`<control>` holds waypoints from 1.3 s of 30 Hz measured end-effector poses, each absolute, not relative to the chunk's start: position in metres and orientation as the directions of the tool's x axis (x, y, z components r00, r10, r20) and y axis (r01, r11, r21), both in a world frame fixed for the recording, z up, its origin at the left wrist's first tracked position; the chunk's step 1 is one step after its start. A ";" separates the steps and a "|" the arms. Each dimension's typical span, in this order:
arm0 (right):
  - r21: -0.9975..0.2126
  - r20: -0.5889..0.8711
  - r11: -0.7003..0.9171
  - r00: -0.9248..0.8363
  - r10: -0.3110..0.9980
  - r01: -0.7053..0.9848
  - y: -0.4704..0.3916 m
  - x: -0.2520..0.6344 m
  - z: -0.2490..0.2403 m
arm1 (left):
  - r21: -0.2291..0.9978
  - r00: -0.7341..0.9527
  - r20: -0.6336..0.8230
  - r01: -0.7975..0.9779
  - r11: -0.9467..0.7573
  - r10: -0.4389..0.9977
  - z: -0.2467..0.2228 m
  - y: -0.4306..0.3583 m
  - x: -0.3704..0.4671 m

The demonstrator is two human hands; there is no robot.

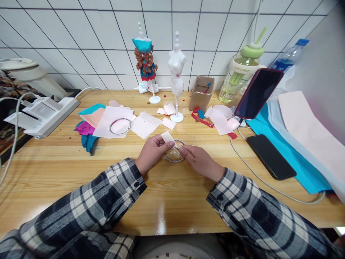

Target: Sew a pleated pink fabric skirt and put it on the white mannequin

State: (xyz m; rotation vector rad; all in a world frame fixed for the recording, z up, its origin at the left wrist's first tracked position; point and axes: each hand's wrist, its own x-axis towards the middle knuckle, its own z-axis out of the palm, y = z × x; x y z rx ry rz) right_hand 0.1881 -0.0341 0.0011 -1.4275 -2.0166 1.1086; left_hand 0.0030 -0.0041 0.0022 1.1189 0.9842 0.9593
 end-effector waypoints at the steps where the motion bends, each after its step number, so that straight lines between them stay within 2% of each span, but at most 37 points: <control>1: -0.799 -0.105 0.147 -0.375 0.921 0.583 -0.034 0.188 0.001 | 0.978 0.276 -0.138 -0.114 0.175 0.951 0.002 -0.004 0.003; 9: -0.783 -0.063 0.168 -0.346 0.936 0.599 -0.036 0.188 0.000 | 0.967 0.226 -0.138 -0.178 0.180 0.964 -0.002 -0.001 0.003; 14: -0.867 -0.060 0.112 -0.324 0.944 0.485 -0.045 0.182 0.003 | 0.928 0.138 -0.120 -0.336 0.160 0.983 -0.001 0.000 0.005; 16: -0.894 -0.088 0.081 -0.350 0.932 0.441 -0.048 0.179 0.004 | 0.879 0.177 -0.176 -0.414 0.235 0.968 0.000 -0.002 0.007; 19: -0.908 -0.119 0.055 -0.381 0.917 0.415 -0.051 0.175 0.007 | 0.842 0.252 -0.218 -0.440 0.313 0.943 0.003 -0.007 0.010; 31: -0.954 -0.063 0.065 -0.409 0.911 0.291 -0.055 0.171 0.004 | 0.815 0.403 -0.191 -0.443 0.374 0.895 0.005 -0.016 0.014; 39: -0.972 -0.039 0.057 -0.394 0.918 0.228 -0.055 0.171 -0.001 | 0.805 0.375 -0.214 -0.455 0.380 0.902 0.003 -0.016 0.014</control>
